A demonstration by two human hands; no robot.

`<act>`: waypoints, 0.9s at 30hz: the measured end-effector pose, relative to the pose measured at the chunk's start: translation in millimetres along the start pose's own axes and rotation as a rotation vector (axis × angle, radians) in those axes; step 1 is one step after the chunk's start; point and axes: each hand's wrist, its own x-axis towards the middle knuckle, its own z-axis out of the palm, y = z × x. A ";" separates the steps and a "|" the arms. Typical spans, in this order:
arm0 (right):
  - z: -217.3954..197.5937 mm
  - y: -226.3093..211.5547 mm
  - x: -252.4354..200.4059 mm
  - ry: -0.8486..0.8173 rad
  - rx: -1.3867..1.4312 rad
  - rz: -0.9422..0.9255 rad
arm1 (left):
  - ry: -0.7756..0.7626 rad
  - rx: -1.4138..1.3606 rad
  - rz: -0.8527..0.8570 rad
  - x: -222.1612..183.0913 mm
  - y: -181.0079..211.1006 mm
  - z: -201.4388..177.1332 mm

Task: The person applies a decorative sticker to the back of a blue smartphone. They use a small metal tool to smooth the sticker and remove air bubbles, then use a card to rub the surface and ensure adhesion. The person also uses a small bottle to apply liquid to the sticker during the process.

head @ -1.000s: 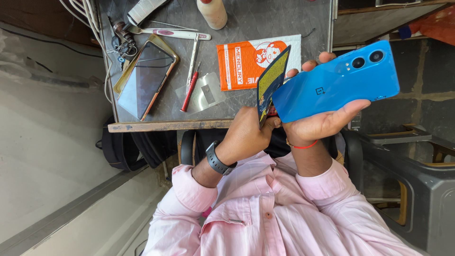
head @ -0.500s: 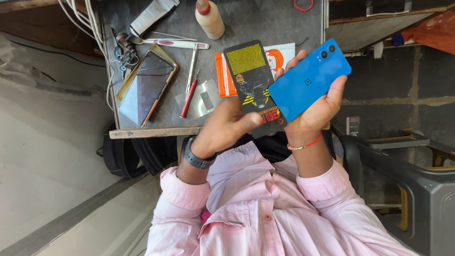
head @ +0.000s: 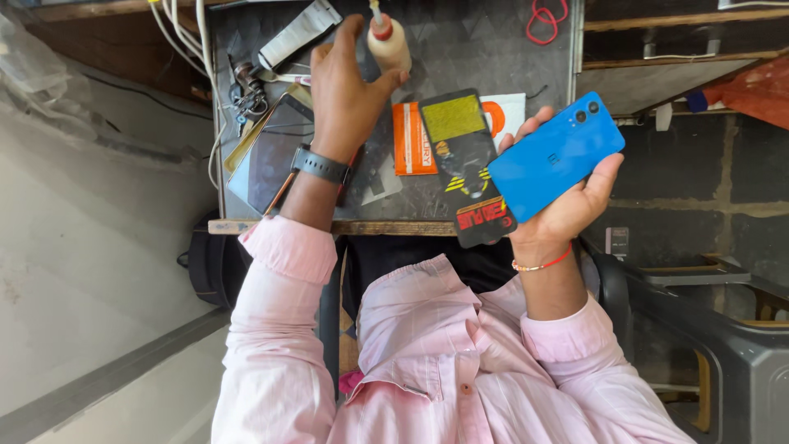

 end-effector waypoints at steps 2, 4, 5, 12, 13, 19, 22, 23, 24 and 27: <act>0.5 -0.9 -1.4 -0.001 0.013 0.015 | 0.021 -0.056 0.035 8.5 3.9 5.6; 1.5 -1.9 -3.4 0.023 -0.003 0.014 | 0.057 -0.140 0.080 8.6 12.7 0.9; 2.3 -1.9 -3.3 0.045 -0.027 0.005 | 0.086 -0.197 0.109 3.1 18.1 -6.9; 10.0 1.8 -3.3 0.073 -0.081 0.011 | -0.014 0.042 0.545 -52.6 62.3 -105.6; 10.3 2.3 -3.7 0.057 -0.099 0.005 | -0.029 0.102 0.585 -58.2 69.0 -113.3; 12.1 3.5 -6.0 0.054 -0.116 0.004 | -0.094 0.184 0.797 -64.4 99.5 -126.5; 12.4 1.3 -6.5 0.045 -0.104 0.001 | -0.119 0.200 0.832 -64.0 107.4 -122.2; 12.3 1.1 -6.4 0.036 -0.102 -0.002 | -0.118 0.203 0.832 -64.4 109.0 -120.6; 12.2 0.9 -6.2 0.025 -0.100 -0.002 | -0.117 0.207 0.829 -64.9 110.3 -119.2; 11.1 1.0 -6.5 0.028 -0.110 -0.006 | -0.116 0.196 0.830 -67.1 110.7 -116.8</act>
